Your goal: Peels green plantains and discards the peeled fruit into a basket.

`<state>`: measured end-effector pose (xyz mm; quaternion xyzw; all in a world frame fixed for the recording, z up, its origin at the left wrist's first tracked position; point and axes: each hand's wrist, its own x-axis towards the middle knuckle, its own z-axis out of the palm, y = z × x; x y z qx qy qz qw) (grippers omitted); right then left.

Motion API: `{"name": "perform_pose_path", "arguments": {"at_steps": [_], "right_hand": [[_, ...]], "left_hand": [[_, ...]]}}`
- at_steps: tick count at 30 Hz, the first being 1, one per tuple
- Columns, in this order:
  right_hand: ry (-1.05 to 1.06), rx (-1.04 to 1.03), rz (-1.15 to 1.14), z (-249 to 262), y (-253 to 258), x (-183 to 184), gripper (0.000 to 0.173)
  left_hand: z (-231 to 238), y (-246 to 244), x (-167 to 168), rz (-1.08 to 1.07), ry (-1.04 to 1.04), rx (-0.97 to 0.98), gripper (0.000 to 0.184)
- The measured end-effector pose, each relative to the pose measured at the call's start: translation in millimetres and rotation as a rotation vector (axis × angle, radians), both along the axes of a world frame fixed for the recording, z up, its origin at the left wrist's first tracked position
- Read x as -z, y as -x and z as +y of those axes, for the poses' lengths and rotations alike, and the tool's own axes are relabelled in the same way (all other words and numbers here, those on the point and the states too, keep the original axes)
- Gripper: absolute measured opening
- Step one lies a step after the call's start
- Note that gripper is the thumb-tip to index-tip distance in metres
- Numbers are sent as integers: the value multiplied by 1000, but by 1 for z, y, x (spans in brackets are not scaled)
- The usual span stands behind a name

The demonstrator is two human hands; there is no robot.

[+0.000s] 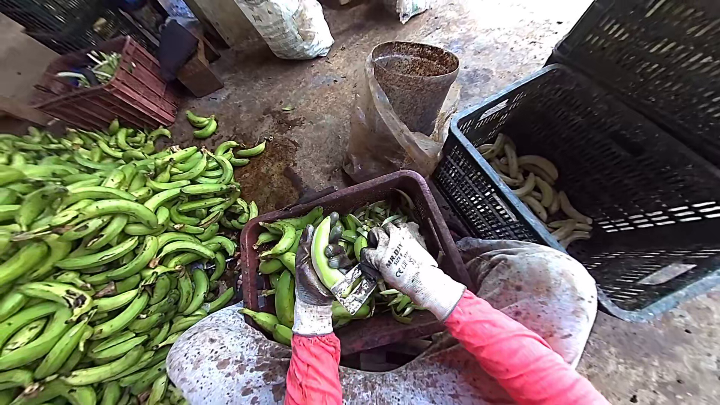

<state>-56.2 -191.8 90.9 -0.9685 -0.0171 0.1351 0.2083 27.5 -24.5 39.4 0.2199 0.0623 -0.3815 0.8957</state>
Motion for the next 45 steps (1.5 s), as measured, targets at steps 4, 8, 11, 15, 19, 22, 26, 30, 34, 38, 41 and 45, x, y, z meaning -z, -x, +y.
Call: {"name": "perform_pose_path", "arguments": {"at_steps": [4, 8, 11, 15, 19, 22, 26, 30, 34, 38, 41, 45], "right_hand": [[-7, 92, 16, 9, -1, -5, 28], [30, 460, 47, 14, -14, 12, 26], [71, 625, 148, -16, -21, 21, 25], [90, 628, 53, -34, -13, 12, 21], [28, 376, -32, -16, 1, 17, 19], [-10, 236, 105, -10, 5, 5, 30], [-24, 90, 103, 1, 7, 6, 30], [-60, 246, 7, -7, 10, 11, 27], [-77, 663, 215, -44, 7, 3, 32], [-126, 685, 314, -48, 18, 22, 38], [-100, 458, 493, -13, 26, 3, 46], [-150, 136, 319, 15, 38, 115, 48]], "left_hand": [[-17, 20, -12, -48, -317, -95, 51], [-47, 55, -20, -91, -421, -255, 44], [-42, 61, -18, -98, -304, -204, 47], [-17, 42, -4, 18, -244, -68, 58], [-8, 32, -1, -106, -475, -109, 42], [-7, 25, -1, -142, -439, -107, 52], [-8, 12, 6, -54, -209, -66, 62], [-4, 9, 6, -119, -380, -134, 55], [-1, 2, 16, 43, -594, -172, 52], [-60, 18, -16, 34, -613, -193, 44], [-136, 39, -72, -160, -357, 38, 57], [-187, 56, -114, -589, -343, 99, 70]]}}
